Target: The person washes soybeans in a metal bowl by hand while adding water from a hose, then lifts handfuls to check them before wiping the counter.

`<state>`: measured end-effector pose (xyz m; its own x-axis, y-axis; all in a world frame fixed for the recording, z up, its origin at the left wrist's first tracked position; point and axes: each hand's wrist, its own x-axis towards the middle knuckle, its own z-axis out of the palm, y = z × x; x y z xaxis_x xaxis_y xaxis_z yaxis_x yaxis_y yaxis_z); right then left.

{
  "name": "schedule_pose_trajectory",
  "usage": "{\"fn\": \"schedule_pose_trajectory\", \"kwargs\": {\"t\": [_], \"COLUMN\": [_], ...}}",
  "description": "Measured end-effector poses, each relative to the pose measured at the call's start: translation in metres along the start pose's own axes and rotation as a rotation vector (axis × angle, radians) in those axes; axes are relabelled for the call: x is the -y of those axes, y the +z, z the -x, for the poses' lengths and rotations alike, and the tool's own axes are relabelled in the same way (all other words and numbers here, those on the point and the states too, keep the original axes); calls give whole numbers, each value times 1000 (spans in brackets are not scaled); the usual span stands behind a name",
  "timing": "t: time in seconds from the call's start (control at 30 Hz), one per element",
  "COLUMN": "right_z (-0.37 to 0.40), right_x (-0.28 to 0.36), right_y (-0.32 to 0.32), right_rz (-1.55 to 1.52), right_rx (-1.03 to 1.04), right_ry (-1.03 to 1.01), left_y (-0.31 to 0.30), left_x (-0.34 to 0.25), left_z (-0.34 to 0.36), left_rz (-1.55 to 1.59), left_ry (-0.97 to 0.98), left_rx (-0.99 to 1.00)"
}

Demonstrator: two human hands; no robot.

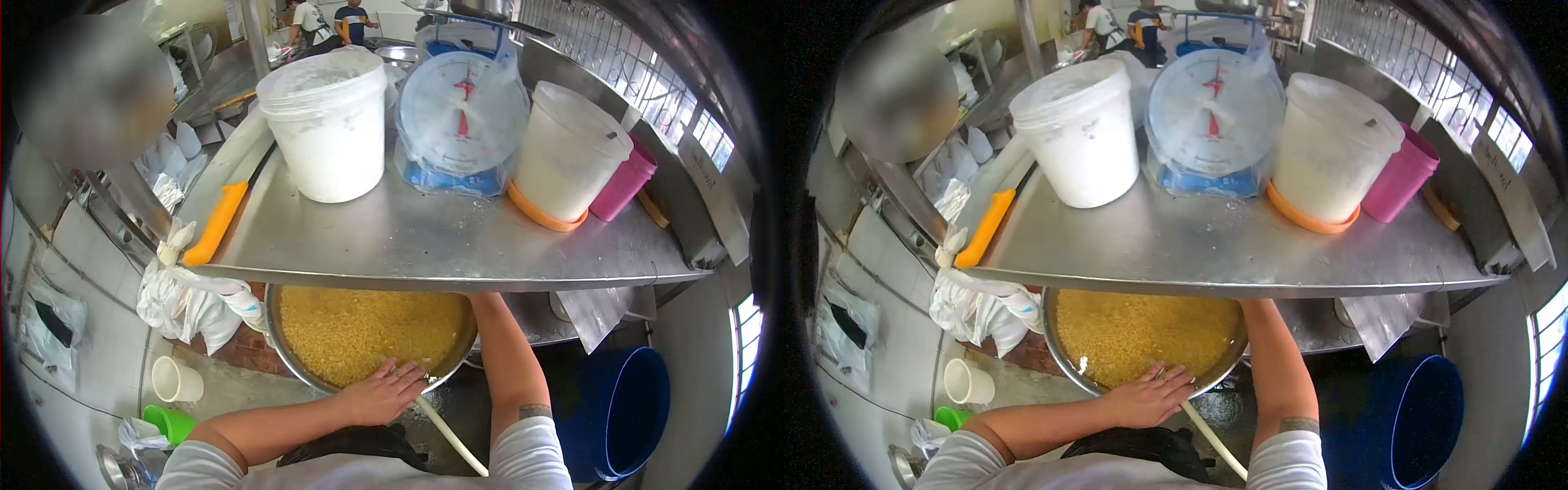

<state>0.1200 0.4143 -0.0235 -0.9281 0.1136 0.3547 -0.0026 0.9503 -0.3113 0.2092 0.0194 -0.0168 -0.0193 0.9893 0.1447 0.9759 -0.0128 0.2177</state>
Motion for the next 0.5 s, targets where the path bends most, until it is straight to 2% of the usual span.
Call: {"fn": "schedule_pose_trajectory", "kwargs": {"t": [0.33,0.5], "right_z": [-21,-34], "right_x": [19,46], "right_y": [29,40], "right_rz": [-39,-162], "right_rx": [64,69], "right_ry": [92,84], "left_y": [-4,0], "left_x": [-3,0], "left_z": [-1,-3], "left_rz": [12,75], "left_ry": [-2,-4], "left_rx": [28,72]}}
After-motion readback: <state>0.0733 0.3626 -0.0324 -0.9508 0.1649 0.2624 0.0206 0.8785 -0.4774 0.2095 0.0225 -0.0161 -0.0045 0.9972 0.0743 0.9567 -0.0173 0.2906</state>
